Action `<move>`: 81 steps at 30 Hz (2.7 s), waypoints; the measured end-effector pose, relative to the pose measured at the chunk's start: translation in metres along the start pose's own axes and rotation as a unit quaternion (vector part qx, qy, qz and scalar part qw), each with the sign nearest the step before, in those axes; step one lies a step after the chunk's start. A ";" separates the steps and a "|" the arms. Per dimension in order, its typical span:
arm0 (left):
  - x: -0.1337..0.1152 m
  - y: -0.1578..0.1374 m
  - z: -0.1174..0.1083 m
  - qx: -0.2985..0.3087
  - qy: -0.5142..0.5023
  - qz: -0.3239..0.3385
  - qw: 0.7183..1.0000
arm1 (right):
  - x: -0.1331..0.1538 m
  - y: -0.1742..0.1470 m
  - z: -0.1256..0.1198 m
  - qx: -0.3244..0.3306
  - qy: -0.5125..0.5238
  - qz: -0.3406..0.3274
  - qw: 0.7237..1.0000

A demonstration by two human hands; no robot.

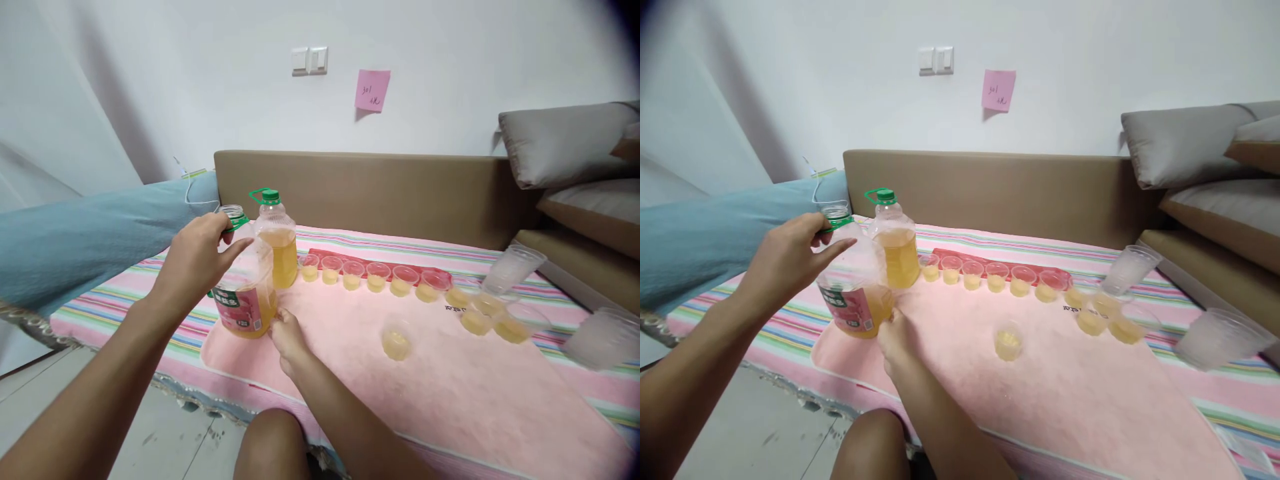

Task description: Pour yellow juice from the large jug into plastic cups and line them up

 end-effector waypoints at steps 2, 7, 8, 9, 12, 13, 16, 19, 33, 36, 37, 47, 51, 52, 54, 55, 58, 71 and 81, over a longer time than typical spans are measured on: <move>-0.001 0.000 0.000 0.015 0.009 0.014 1.000 | 0.011 -0.018 -0.006 0.009 -0.026 -0.006 1.000; -0.007 -0.009 -0.001 -0.038 0.066 0.003 0.997 | 0.062 -0.088 -0.042 0.050 -0.105 -0.070 0.991; -0.011 -0.013 0.000 -0.080 0.078 -0.007 0.994 | 0.076 -0.103 -0.052 0.067 -0.120 -0.085 0.987; -0.018 -0.018 0.001 -0.132 0.079 -0.014 0.988 | 0.092 -0.117 -0.063 0.082 -0.141 -0.108 0.981; -0.055 -0.032 0.012 -0.219 -0.013 0.030 0.975 | 0.140 -0.147 -0.104 0.099 -0.231 -0.188 0.949; -0.071 -0.035 0.022 -0.176 -0.067 0.067 0.980 | 0.155 -0.150 -0.120 0.094 -0.240 -0.202 0.945; -0.119 -0.040 0.059 -0.046 -0.158 0.080 0.983 | 0.189 -0.145 -0.174 -0.010 -0.282 -0.285 0.916; -0.150 -0.041 0.106 0.083 -0.229 0.018 0.970 | 0.198 -0.129 -0.220 -0.118 -0.361 -0.346 0.858; -0.173 -0.063 0.192 0.214 -0.268 -0.093 0.935 | 0.158 -0.121 -0.241 -0.066 -0.555 -0.283 0.779; -0.170 -0.069 0.197 0.212 -0.275 -0.105 0.932 | 0.156 -0.120 -0.241 -0.075 -0.553 -0.279 0.782; -0.169 -0.070 0.198 0.210 -0.278 -0.107 0.931 | 0.155 -0.119 -0.241 -0.077 -0.553 -0.277 0.782; -0.175 -0.072 0.196 0.213 -0.293 -0.095 0.927 | 0.160 -0.112 -0.247 -0.112 -0.534 -0.260 0.796; -0.177 -0.073 0.196 0.213 -0.295 -0.088 0.927 | 0.182 -0.106 -0.264 -0.153 -0.530 -0.259 0.793; -0.177 -0.073 0.196 0.213 -0.296 -0.087 0.927 | 0.190 -0.104 -0.269 -0.153 -0.532 -0.275 0.786; -0.178 -0.073 0.196 0.215 -0.296 -0.085 0.927 | 0.205 -0.101 -0.280 -0.151 -0.542 -0.306 0.768; -0.178 -0.073 0.196 0.215 -0.296 -0.084 0.927 | 0.211 -0.099 -0.287 -0.157 -0.547 -0.312 0.761; -0.180 -0.073 0.197 0.218 -0.297 -0.079 0.926 | 0.224 -0.093 -0.307 -0.187 -0.562 -0.310 0.744; -0.201 -0.079 0.199 0.252 -0.308 -0.027 0.917 | 0.222 -0.076 -0.352 -0.266 -0.594 -0.272 0.709; -0.204 -0.080 0.198 0.255 -0.315 0.001 0.914 | 0.212 -0.070 -0.356 -0.262 -0.620 -0.287 0.682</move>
Point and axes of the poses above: each hand's wrist, its own y-axis towards the middle knuckle, its own z-axis out of the palm, x = y × z, the point moved 2 cm from there along y, towards the middle knuckle
